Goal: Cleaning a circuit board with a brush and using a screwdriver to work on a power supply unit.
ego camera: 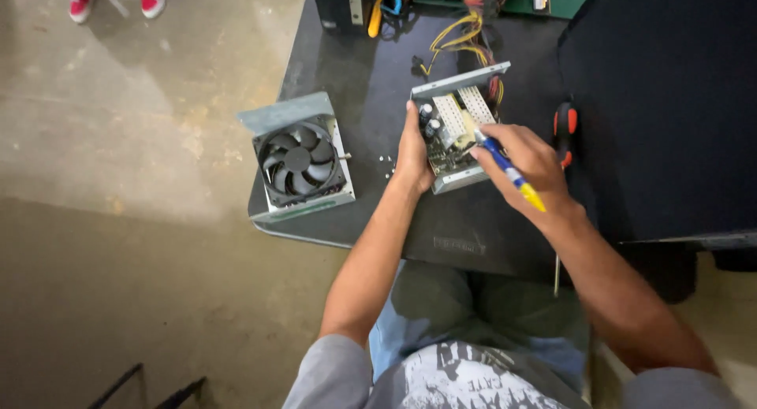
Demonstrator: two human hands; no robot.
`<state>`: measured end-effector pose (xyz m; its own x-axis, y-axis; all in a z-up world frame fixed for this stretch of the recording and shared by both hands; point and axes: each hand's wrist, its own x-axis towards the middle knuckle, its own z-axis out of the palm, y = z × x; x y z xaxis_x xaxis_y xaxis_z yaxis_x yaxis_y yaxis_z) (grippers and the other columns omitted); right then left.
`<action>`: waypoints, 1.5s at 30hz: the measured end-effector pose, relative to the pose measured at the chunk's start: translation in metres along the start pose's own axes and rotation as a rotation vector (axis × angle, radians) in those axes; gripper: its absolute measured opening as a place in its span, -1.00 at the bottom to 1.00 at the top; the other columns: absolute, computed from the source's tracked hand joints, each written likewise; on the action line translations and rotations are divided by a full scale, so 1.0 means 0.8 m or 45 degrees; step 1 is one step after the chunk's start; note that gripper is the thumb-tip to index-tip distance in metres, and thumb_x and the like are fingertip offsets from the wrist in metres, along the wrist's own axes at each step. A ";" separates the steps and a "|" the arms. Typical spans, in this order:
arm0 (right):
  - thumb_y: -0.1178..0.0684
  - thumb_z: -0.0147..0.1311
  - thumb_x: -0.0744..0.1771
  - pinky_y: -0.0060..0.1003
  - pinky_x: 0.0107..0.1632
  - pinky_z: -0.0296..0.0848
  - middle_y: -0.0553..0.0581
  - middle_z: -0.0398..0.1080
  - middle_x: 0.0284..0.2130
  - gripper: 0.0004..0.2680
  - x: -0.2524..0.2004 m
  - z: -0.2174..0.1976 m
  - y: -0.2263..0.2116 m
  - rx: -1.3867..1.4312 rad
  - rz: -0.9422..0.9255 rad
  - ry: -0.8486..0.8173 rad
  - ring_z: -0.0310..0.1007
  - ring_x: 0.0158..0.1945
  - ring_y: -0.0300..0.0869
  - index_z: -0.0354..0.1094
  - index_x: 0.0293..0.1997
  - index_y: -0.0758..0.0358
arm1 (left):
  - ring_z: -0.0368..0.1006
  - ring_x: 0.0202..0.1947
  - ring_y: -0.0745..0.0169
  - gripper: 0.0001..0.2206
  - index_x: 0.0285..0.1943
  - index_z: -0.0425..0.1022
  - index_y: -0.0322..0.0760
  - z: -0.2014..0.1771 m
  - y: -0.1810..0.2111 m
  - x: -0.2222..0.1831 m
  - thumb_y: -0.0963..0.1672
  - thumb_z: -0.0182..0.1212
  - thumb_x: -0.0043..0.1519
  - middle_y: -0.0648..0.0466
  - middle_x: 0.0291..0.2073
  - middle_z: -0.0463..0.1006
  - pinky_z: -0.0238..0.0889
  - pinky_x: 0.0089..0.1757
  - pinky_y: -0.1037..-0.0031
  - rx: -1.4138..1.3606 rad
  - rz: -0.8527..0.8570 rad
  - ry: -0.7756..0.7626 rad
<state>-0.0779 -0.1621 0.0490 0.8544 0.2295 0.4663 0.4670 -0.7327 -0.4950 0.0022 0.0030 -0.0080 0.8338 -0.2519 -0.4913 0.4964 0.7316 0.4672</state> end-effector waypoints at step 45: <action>0.15 0.30 0.41 -0.44 -0.41 0.59 0.30 0.59 -0.41 -0.85 0.047 0.006 0.031 0.681 0.700 -0.159 0.67 -0.43 -0.17 0.50 0.05 0.37 | 0.00 0.61 -0.52 0.05 0.78 -0.15 -0.32 0.032 0.025 -0.043 0.29 0.15 0.24 -0.42 0.66 -0.03 -0.02 0.42 -0.35 0.076 0.009 -0.054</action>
<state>-0.0334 -0.1685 0.0512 0.9997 0.0163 -0.0193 -0.0121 -0.3604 -0.9327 -0.0105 0.0104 0.0374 0.8460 -0.2745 -0.4570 0.5032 0.6944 0.5144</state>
